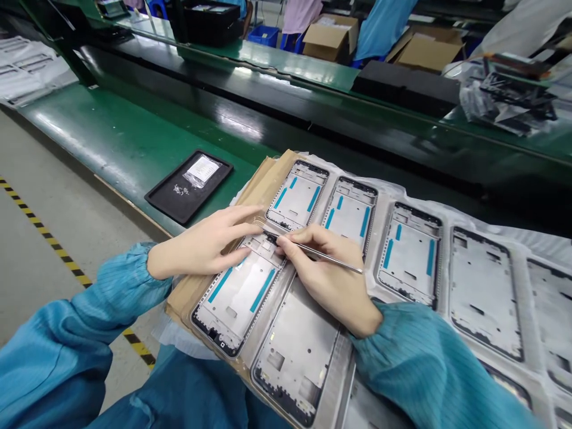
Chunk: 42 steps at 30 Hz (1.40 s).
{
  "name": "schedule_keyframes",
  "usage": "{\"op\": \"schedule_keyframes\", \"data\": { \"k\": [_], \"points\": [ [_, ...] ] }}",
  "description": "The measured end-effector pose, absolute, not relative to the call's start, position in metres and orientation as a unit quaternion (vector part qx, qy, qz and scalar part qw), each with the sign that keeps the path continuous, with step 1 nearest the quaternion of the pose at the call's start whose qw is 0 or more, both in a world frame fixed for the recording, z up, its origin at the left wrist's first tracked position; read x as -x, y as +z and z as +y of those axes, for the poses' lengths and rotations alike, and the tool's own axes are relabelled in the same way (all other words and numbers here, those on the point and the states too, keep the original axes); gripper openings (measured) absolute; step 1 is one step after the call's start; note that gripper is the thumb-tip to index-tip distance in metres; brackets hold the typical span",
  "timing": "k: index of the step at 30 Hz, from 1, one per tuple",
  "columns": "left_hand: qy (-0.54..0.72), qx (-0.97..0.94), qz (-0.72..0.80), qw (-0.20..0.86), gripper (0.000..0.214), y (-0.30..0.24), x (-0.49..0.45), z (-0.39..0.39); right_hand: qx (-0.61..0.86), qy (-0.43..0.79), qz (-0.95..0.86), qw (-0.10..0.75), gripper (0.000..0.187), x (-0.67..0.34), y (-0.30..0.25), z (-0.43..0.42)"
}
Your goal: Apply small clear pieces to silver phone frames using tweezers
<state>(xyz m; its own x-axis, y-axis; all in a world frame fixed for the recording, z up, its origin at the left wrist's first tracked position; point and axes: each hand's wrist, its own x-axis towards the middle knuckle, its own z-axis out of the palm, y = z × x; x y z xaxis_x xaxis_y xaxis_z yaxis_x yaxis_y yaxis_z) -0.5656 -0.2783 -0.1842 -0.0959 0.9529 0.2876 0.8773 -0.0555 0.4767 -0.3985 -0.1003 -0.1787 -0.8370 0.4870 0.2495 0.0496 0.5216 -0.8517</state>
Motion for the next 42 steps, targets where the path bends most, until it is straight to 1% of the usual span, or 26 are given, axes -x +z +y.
{"op": "schedule_keyframes", "data": {
  "k": [7, 12, 17, 23, 26, 30, 35, 42],
  "points": [
    [0.249, -0.676, 0.691, 0.054, 0.036, -0.180, 0.562, -0.280, 0.145, 0.484, -0.828, 0.241, 0.026, 0.400, -0.178, -0.100],
    [0.219, -0.671, 0.708, 0.033, 0.037, -0.176, 0.558, -0.281, 0.136, 0.502, -0.822, 0.232, 0.023, 0.402, -0.180, -0.100],
    [0.163, -0.682, 0.713, 0.030, 0.037, -0.167, 0.556, -0.278, 0.126, 0.478, -0.834, 0.245, 0.021, 0.402, -0.183, -0.099],
    [0.058, -0.669, 0.740, 0.030, 0.044, -0.157, 0.543, -0.273, 0.126, 0.461, -0.839, 0.259, 0.019, 0.400, -0.186, -0.099],
    [0.029, -0.663, 0.747, 0.023, 0.048, -0.158, 0.537, -0.272, 0.110, 0.465, -0.838, 0.263, 0.018, 0.400, -0.185, -0.099],
    [0.034, -0.665, 0.746, 0.010, 0.048, -0.161, 0.537, -0.273, 0.090, 0.483, -0.830, 0.266, 0.018, 0.400, -0.183, -0.100],
    [0.069, -0.672, 0.737, 0.005, 0.048, -0.163, 0.541, -0.276, 0.078, 0.487, -0.827, 0.270, 0.018, 0.400, -0.183, -0.100],
    [0.122, -0.671, 0.732, 0.001, 0.045, -0.166, 0.544, -0.279, 0.023, 0.450, -0.846, 0.286, 0.018, 0.397, -0.183, -0.100]
  ]
}}
